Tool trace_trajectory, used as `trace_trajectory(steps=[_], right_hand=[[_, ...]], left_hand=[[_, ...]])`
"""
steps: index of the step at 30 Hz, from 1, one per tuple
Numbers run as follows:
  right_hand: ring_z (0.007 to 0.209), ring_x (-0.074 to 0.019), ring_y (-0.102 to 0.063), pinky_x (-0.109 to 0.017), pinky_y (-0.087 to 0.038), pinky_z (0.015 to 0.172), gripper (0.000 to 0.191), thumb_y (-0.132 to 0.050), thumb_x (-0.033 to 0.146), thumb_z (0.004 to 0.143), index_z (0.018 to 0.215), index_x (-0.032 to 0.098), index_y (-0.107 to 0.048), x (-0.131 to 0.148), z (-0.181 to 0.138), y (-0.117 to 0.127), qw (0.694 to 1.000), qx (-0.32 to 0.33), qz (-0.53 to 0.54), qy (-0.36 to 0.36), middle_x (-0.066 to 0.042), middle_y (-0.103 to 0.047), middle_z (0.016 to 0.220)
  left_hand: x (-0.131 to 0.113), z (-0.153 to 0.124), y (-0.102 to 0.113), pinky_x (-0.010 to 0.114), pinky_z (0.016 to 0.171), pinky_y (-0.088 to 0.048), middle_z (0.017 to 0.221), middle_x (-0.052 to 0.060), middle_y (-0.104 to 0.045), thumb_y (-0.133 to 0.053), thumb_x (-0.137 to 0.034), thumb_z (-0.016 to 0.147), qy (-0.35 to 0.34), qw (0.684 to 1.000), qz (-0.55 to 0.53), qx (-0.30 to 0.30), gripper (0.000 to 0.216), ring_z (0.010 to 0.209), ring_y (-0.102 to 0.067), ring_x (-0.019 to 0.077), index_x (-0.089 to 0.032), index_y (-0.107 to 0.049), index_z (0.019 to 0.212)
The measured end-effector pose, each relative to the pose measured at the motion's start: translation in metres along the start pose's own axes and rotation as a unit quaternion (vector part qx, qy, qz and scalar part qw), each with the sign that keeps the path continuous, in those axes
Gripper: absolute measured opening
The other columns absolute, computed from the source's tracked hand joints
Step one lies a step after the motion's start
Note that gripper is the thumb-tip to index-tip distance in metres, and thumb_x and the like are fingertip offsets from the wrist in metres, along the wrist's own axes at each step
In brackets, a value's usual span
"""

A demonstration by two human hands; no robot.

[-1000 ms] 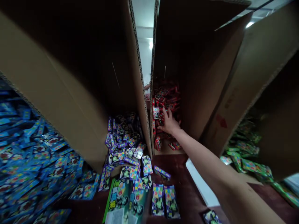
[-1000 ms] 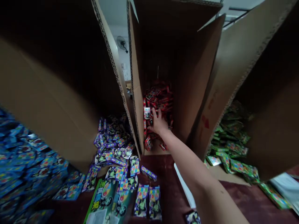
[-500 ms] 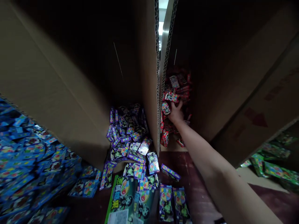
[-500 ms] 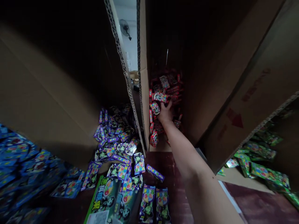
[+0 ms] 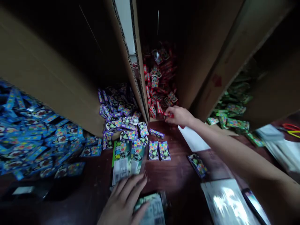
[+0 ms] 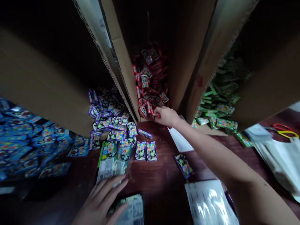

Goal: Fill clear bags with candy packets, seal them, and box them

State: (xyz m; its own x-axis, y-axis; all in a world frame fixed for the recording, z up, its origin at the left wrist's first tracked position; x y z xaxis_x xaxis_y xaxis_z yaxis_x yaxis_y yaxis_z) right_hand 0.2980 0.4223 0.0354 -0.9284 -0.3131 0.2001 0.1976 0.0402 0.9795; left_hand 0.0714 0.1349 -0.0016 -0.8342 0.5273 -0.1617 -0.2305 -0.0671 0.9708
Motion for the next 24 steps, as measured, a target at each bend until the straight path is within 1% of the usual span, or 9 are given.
trace_trajectory(steps=[3,6,9,10,12,15,17,21,24], right_hand=[[0.106,-0.0284,-0.068,-0.036,-0.054,0.086,0.039,-0.058,0.042,0.095,0.132,0.029,-0.06,0.015,-0.073,-0.024,1.0,0.01,-0.001,-0.01,-0.01,-0.06,0.132],[0.111,-0.0293,-0.067,-0.038,-0.055,0.085,0.054,-0.053,0.05,0.097,0.146,0.028,-0.046,0.031,-0.128,-0.032,1.0,0.004,0.005,-0.021,-0.013,-0.052,0.144],[0.132,-0.0331,-0.055,-0.042,-0.052,0.1,0.1,-0.058,0.076,0.085,0.161,0.023,-0.02,0.028,-0.166,-0.024,0.999,0.001,0.031,0.027,-0.016,-0.041,0.156],[0.139,-0.0327,-0.047,-0.042,-0.048,0.108,0.107,-0.057,0.08,0.083,0.162,0.021,-0.015,0.019,-0.177,-0.017,0.998,-0.013,0.039,0.045,-0.016,-0.038,0.159],[0.145,-0.029,-0.039,-0.041,-0.039,0.116,0.098,-0.052,0.075,0.09,0.161,0.018,-0.017,-0.019,-0.191,0.002,0.997,-0.062,0.026,0.029,-0.015,-0.038,0.16],[0.136,-0.0301,-0.048,-0.043,-0.04,0.114,0.067,-0.053,0.048,0.099,0.153,0.011,-0.037,-0.103,-0.191,0.014,0.989,-0.097,-0.047,-0.102,-0.019,-0.051,0.149],[0.134,-0.0324,-0.05,-0.045,-0.041,0.112,0.057,-0.058,0.03,0.097,0.148,0.009,-0.046,-0.137,-0.172,0.004,0.99,-0.073,-0.056,-0.111,-0.02,-0.052,0.148],[0.133,-0.0329,-0.051,-0.043,-0.042,0.11,0.05,-0.065,0.024,0.092,0.14,0.01,-0.057,-0.149,-0.132,-0.027,0.995,-0.035,-0.063,-0.075,-0.017,-0.052,0.152],[0.126,-0.0306,-0.058,-0.041,-0.047,0.103,0.037,-0.057,0.025,0.098,0.132,0.012,-0.064,-0.144,-0.136,-0.033,0.994,-0.034,-0.073,-0.068,-0.016,-0.062,0.141]], left_hand=[[-0.025,0.083,-0.001,0.047,0.115,-0.042,0.152,0.01,-0.051,-0.059,-0.042,0.096,-0.065,0.998,-0.013,-0.002,0.05,0.139,-0.046,0.0292,-0.024,-0.054,0.141],[-0.035,0.153,-0.019,0.056,0.118,-0.033,0.159,0.018,-0.04,-0.076,-0.047,0.08,-0.055,0.998,0.027,0.016,0.077,0.145,-0.035,0.0391,-0.016,-0.048,0.145],[-0.02,0.175,-0.035,0.059,0.118,-0.03,0.156,0.023,-0.042,-0.075,-0.049,0.08,-0.021,0.997,0.074,0.025,0.089,0.143,-0.037,0.0422,-0.009,-0.038,0.151],[-0.012,0.173,-0.037,0.058,0.118,-0.029,0.154,0.023,-0.044,-0.068,-0.045,0.085,-0.016,0.996,0.086,0.022,0.083,0.142,-0.038,0.0404,-0.009,-0.035,0.153],[0.008,0.162,-0.036,0.061,0.118,-0.024,0.149,0.022,-0.05,-0.057,-0.035,0.091,-0.003,0.994,0.108,0.022,0.069,0.14,-0.041,0.0384,-0.01,-0.035,0.152],[0.019,0.152,-0.033,0.063,0.118,-0.021,0.151,0.021,-0.048,-0.058,-0.032,0.088,0.008,0.993,0.1,0.057,0.066,0.142,-0.04,0.0388,-0.013,-0.041,0.149],[0.004,0.158,-0.033,0.057,0.12,-0.023,0.156,0.019,-0.043,-0.061,-0.036,0.085,-0.015,0.995,0.055,0.082,0.074,0.145,-0.037,0.0369,-0.013,-0.037,0.151],[-0.039,0.201,-0.042,0.052,0.118,-0.029,0.159,0.017,-0.04,-0.065,-0.043,0.085,-0.044,0.996,-0.029,0.075,0.081,0.145,-0.037,0.0357,-0.014,-0.033,0.154],[-0.049,0.232,-0.052,0.052,0.107,-0.04,0.145,0.019,-0.055,-0.064,-0.045,0.089,-0.008,0.998,-0.032,0.061,0.071,0.132,-0.049,0.0374,-0.012,-0.042,0.147]])
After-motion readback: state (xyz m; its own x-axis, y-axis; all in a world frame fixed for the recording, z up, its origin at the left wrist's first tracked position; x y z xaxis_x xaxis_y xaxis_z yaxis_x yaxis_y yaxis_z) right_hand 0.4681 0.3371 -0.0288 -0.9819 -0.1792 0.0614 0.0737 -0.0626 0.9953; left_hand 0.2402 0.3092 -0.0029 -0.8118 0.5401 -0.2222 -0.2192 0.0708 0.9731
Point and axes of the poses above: each hand's wrist, its own z-axis towards the middle knuckle, its own y-axis out of the back of the hand, x = y × z, the point moved 8 cm from there along z, towards the middle knuckle
